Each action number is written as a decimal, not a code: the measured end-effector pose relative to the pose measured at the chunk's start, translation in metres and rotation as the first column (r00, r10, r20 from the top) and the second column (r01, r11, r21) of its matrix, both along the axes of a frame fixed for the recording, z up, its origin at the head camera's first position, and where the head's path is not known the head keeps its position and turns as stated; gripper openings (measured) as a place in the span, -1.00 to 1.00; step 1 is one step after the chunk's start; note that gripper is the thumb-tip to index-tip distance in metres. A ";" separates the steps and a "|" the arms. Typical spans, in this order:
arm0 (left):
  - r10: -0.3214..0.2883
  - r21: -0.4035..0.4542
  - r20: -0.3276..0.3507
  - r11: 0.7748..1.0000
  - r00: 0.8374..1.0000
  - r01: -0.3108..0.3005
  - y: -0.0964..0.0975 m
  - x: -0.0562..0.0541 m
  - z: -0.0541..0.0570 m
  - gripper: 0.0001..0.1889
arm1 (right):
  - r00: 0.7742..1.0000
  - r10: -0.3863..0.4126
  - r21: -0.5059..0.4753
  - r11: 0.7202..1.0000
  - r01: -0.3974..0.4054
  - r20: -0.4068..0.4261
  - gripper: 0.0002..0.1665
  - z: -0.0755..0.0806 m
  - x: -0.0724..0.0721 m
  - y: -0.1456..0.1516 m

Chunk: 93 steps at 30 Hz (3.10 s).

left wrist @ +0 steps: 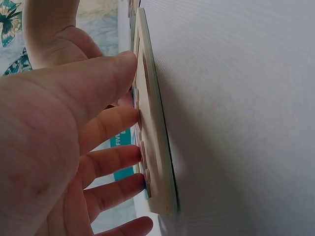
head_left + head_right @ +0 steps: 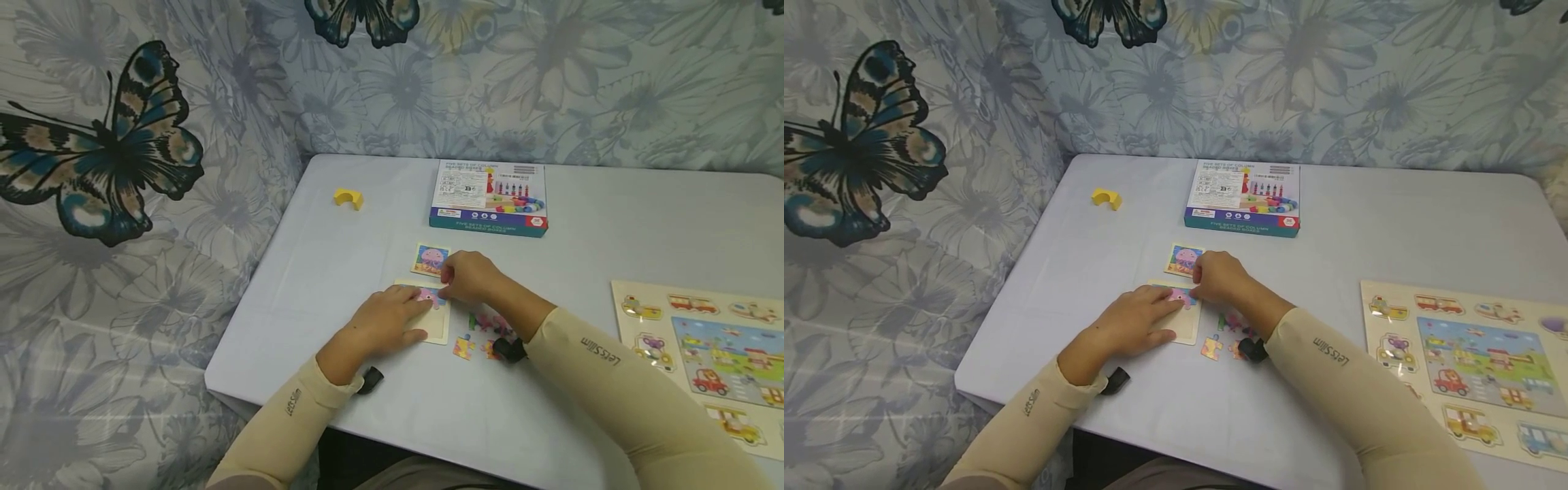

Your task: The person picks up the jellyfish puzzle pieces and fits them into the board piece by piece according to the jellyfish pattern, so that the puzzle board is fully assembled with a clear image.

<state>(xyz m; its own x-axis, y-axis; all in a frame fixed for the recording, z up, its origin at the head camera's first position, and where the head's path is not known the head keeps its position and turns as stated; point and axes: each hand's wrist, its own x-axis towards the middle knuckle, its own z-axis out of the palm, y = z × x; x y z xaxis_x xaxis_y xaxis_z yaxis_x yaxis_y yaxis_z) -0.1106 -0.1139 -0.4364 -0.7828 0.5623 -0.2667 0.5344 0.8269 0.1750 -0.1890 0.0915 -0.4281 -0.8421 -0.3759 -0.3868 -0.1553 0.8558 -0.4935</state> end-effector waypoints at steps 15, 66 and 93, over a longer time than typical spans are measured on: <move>-0.024 0.043 0.001 0.999 1.000 0.024 -0.001 -0.009 -0.001 -0.37 | 0.999 0.043 0.027 0.999 -0.043 0.001 -0.63 0.005 0.019 0.029; 0.109 0.249 0.158 0.957 0.981 -0.146 -0.047 -0.044 -0.013 -0.56 | 0.992 0.064 -0.091 0.993 -0.074 -0.110 -0.63 -0.002 0.035 -0.052; 0.114 0.063 0.009 0.991 0.993 -0.114 -0.026 -0.048 -0.005 -0.73 | 0.988 0.153 0.171 0.974 -0.151 0.000 -0.43 0.023 0.034 0.037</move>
